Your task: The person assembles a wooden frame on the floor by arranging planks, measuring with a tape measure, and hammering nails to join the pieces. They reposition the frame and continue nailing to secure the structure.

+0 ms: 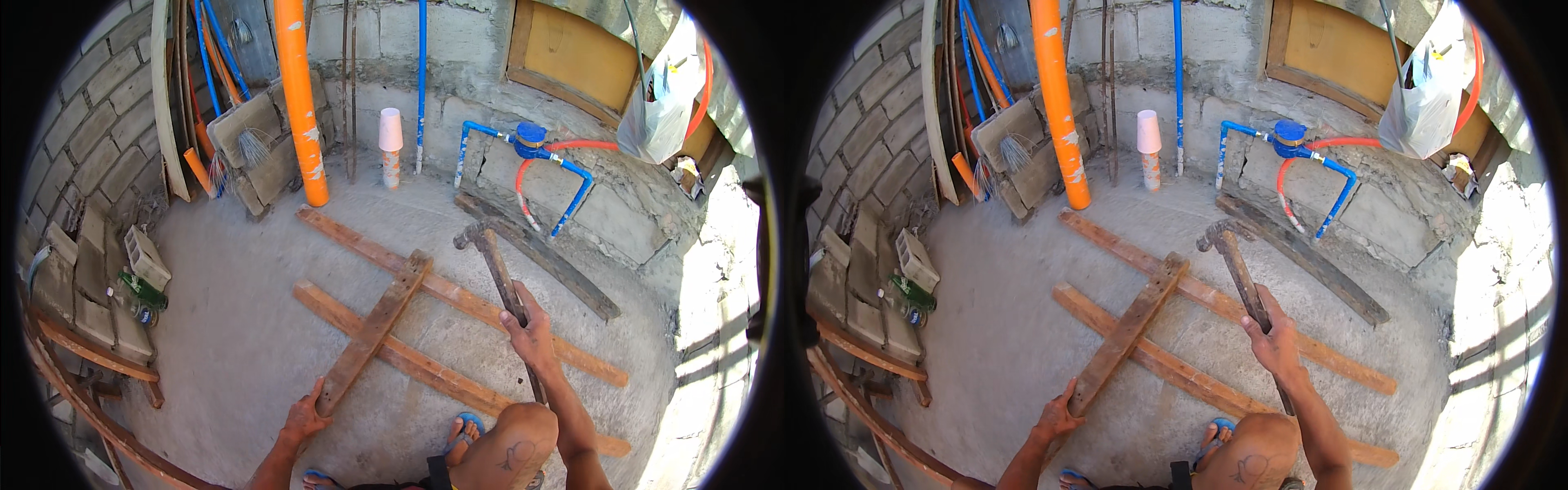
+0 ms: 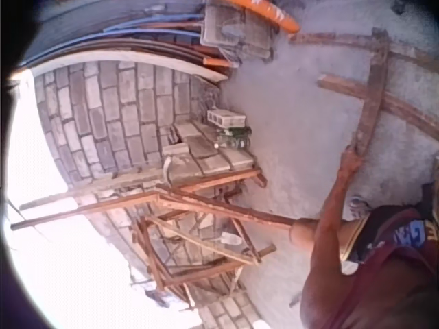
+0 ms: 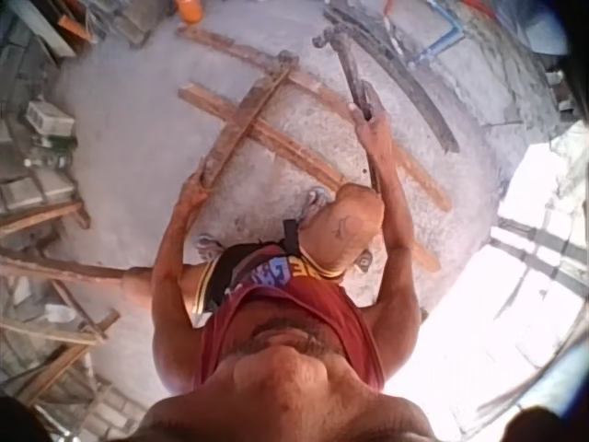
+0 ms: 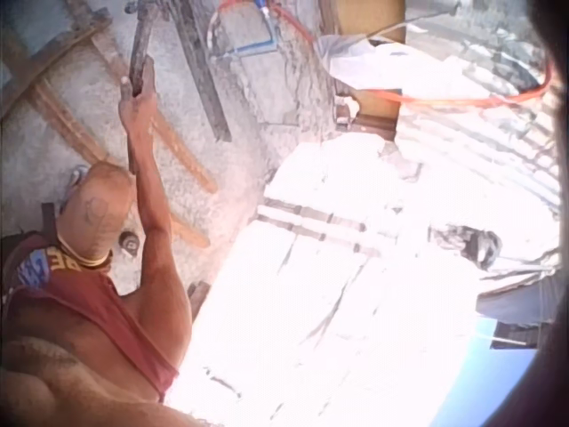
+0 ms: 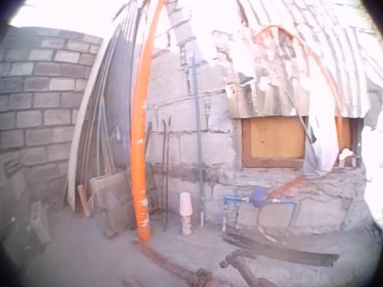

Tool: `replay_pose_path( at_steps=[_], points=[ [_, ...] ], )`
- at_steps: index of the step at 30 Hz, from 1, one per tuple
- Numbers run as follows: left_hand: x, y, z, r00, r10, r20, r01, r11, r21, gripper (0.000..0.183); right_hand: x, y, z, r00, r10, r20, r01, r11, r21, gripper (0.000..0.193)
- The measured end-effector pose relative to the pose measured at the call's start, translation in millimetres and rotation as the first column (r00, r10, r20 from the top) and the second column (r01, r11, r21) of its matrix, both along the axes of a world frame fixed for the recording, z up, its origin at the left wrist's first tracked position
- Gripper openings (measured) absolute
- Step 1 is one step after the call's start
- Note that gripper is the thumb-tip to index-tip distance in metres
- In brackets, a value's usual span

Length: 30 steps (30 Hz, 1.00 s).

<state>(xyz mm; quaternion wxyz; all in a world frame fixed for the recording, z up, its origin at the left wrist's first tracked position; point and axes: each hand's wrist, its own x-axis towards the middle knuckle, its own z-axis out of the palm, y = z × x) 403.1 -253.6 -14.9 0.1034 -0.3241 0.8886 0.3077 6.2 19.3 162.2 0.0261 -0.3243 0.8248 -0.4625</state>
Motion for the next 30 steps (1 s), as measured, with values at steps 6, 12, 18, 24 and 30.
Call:
replay_pose_path(
  at_steps=[6, 12, 18, 24, 30],
  points=[
    [-4, -4, 6, 0.996, 0.019, 0.087, -0.014, 0.999, -0.05, 0.118, -35, -57, 107, 0.928, -0.141, -0.345, -0.061, 0.856, -0.513, 0.056],
    [-2, -18, 8, 0.996, -0.018, 0.088, 0.022, 0.999, -0.039, 0.117, -39, -118, 11, 0.936, -0.132, -0.327, 0.01, 0.937, -0.349, 0.055],
    [-1, -12, 3, 1.0, -0.023, 0.016, 0.023, 0.998, -0.056, 0.117, -53, -126, -54, 0.986, -0.114, -0.122, 0.124, 0.989, 0.079, 0.048],
    [-7, -15, 4, 0.989, 0.009, 0.145, -0.007, 1.0, -0.02, 0.117, -60, -90, 124, 0.961, -0.13, -0.244, -0.087, 0.695, -0.713, 0.04],
    [-6, -22, 9, 0.99, -0.006, 0.139, 0.014, 0.998, -0.057, 0.118, -18, -125, -31, 0.997, -0.078, -0.027, 0.083, 0.942, 0.324, 0.054]
  ],
)
